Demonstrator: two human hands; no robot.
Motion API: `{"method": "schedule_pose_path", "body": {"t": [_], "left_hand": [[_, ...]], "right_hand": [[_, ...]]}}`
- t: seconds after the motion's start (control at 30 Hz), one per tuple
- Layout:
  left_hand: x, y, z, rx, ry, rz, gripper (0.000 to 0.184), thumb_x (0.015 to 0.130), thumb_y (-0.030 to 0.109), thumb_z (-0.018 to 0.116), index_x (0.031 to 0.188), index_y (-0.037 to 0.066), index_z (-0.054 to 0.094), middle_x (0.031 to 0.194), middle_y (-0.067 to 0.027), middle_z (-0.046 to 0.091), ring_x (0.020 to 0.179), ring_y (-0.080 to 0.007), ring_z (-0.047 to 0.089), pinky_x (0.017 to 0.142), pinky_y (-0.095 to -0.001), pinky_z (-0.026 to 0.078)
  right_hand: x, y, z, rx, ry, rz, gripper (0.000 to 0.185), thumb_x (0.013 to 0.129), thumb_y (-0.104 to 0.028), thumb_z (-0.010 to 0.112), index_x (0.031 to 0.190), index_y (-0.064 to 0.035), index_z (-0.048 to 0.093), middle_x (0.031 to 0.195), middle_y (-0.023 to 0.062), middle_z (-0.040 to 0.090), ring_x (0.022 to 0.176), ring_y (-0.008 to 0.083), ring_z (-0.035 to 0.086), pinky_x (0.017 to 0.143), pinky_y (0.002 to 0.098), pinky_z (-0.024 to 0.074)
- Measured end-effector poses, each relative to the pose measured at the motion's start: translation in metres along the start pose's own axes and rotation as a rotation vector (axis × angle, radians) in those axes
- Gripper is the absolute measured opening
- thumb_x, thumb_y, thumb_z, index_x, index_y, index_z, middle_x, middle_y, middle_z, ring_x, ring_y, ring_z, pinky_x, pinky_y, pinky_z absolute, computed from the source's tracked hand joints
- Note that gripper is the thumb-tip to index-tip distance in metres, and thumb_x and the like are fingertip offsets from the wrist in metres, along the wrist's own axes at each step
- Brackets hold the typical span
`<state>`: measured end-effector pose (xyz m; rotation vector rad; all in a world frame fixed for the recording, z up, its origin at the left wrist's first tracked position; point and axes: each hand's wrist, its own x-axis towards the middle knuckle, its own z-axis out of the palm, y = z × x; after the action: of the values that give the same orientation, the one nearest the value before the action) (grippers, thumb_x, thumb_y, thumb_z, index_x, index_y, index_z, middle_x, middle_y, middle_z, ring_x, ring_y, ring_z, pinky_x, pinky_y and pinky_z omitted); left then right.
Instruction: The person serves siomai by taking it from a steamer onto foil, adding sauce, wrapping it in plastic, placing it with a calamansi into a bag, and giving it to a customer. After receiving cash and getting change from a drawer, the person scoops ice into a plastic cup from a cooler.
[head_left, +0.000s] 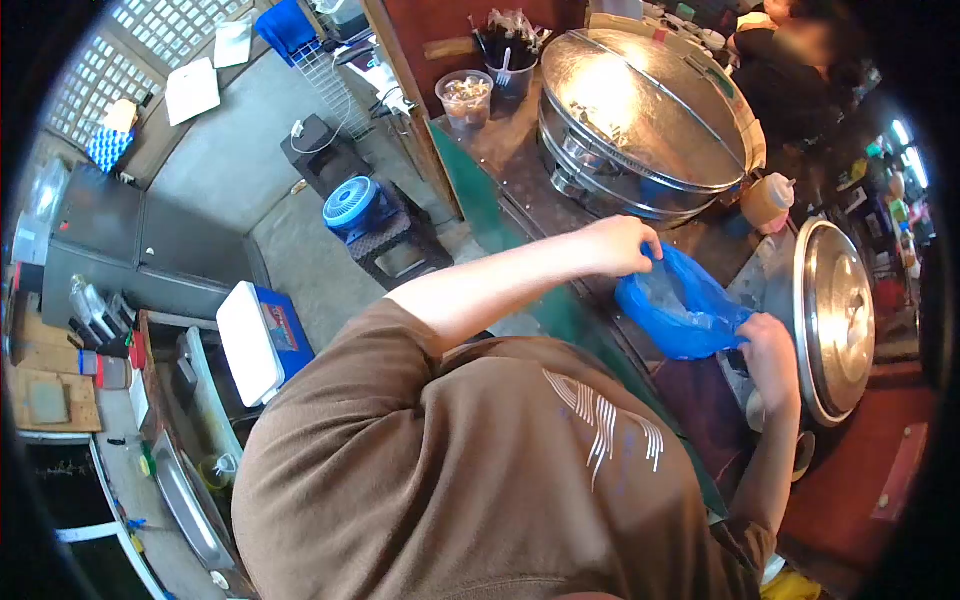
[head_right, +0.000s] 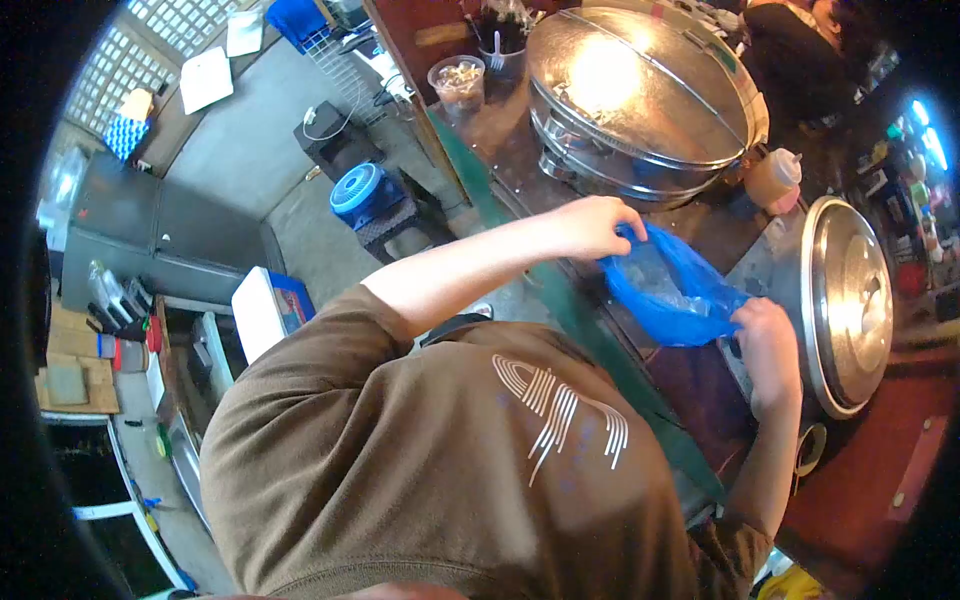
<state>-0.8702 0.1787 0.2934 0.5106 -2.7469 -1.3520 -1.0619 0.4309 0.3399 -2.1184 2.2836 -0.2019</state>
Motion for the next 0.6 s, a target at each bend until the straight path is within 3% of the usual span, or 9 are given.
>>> {"method": "schedule_pose_path", "body": {"t": [0.1,0.17,0.23,0.27,0.33,0.37,0.43,0.57,0.6], "left_hand": [[-0.014,-0.027,-0.054,-0.346,0.020,-0.119,0.027,0.082,0.025,0.058,0.102,0.009,0.067,0.089,-0.0064,0.069,0.061,-0.0163,0.062,0.060,-0.0298,0.051],[-0.012,-0.075,-0.099,-0.384,0.245,-0.214,0.026,0.086,0.026,0.055,0.104,0.010,0.066,0.092,-0.0040,0.069,0.054,-0.0104,0.058,0.053,-0.0259,0.049],[-0.008,-0.135,-0.147,0.039,0.581,-0.327,0.027,0.082,0.028,0.057,0.098,0.009,0.069,0.080,-0.0097,0.069,0.065,-0.0176,0.066,0.062,-0.0315,0.052],[0.005,-0.188,-0.167,0.254,0.771,-0.221,0.026,0.079,0.028,0.058,0.094,0.010,0.070,0.078,-0.0120,0.068,0.076,-0.0230,0.067,0.070,-0.0354,0.052],[0.009,-0.224,-0.211,0.392,0.829,-0.350,0.025,0.079,0.027,0.058,0.093,0.012,0.070,0.085,-0.0124,0.068,0.082,-0.0285,0.065,0.076,-0.0385,0.051],[0.017,-0.247,-0.226,0.362,0.859,-0.273,0.023,0.080,0.026,0.057,0.092,0.011,0.070,0.088,-0.0137,0.067,0.086,-0.0296,0.064,0.078,-0.0395,0.050],[0.036,-0.278,-0.250,0.439,0.807,-0.248,0.023,0.081,0.027,0.059,0.091,0.010,0.070,0.094,-0.0152,0.066,0.090,-0.0302,0.063,0.080,-0.0398,0.049],[0.053,-0.297,-0.270,0.526,0.596,-0.251,0.024,0.080,0.031,0.063,0.091,0.011,0.071,0.093,-0.0129,0.060,0.089,-0.0311,0.062,0.078,-0.0411,0.049],[0.053,-0.299,-0.274,0.499,0.571,-0.216,0.024,0.080,0.031,0.063,0.090,0.011,0.071,0.093,-0.0129,0.060,0.088,-0.0311,0.062,0.078,-0.0414,0.050]], "right_hand": [[0.013,-0.025,-0.034,0.148,0.155,0.156,0.024,0.061,0.012,0.056,0.081,-0.0017,0.059,0.085,0.0115,0.058,0.088,0.0294,0.055,0.078,0.0367,0.0447],[0.027,-0.070,-0.054,0.276,0.290,0.328,0.025,0.063,0.012,0.053,0.081,-0.0040,0.060,0.086,0.0098,0.059,0.090,0.0279,0.057,0.077,0.0351,0.0455],[0.043,-0.093,-0.053,0.361,0.374,0.323,0.025,0.065,0.012,0.053,0.084,-0.0031,0.061,0.089,0.0100,0.060,0.092,0.0238,0.058,0.076,0.0318,0.0457],[0.056,-0.107,-0.051,0.386,0.405,0.254,0.024,0.066,0.011,0.054,0.085,-0.0026,0.062,0.089,0.0100,0.061,0.091,0.0236,0.058,0.075,0.0314,0.0461],[0.091,-0.140,-0.037,0.562,0.372,0.124,0.021,0.070,0.010,0.056,0.086,-0.0014,0.063,0.090,0.0098,0.061,0.086,0.0220,0.059,0.073,0.0290,0.0467],[0.115,-0.158,-0.023,0.710,0.305,0.059,0.018,0.073,0.009,0.057,0.087,-0.0008,0.063,0.091,0.0095,0.062,0.082,0.0206,0.060,0.072,0.0270,0.0468],[0.186,-0.203,-0.010,0.851,0.115,0.059,0.015,0.080,0.003,0.059,0.092,-0.0016,0.064,0.093,0.0079,0.063,0.079,0.0156,0.060,0.071,0.0235,0.0466],[0.329,-0.239,0.071,1.351,0.126,0.171,0.019,0.084,-0.003,0.060,0.103,-0.0022,0.061,0.092,0.0060,0.065,0.077,0.0113,0.059,0.070,0.0245,0.0476],[0.368,-0.240,0.087,1.249,0.181,0.184,0.019,0.084,-0.006,0.061,0.103,-0.0019,0.061,0.091,0.0080,0.065,0.077,0.0129,0.061,0.071,0.0252,0.0480]]}}
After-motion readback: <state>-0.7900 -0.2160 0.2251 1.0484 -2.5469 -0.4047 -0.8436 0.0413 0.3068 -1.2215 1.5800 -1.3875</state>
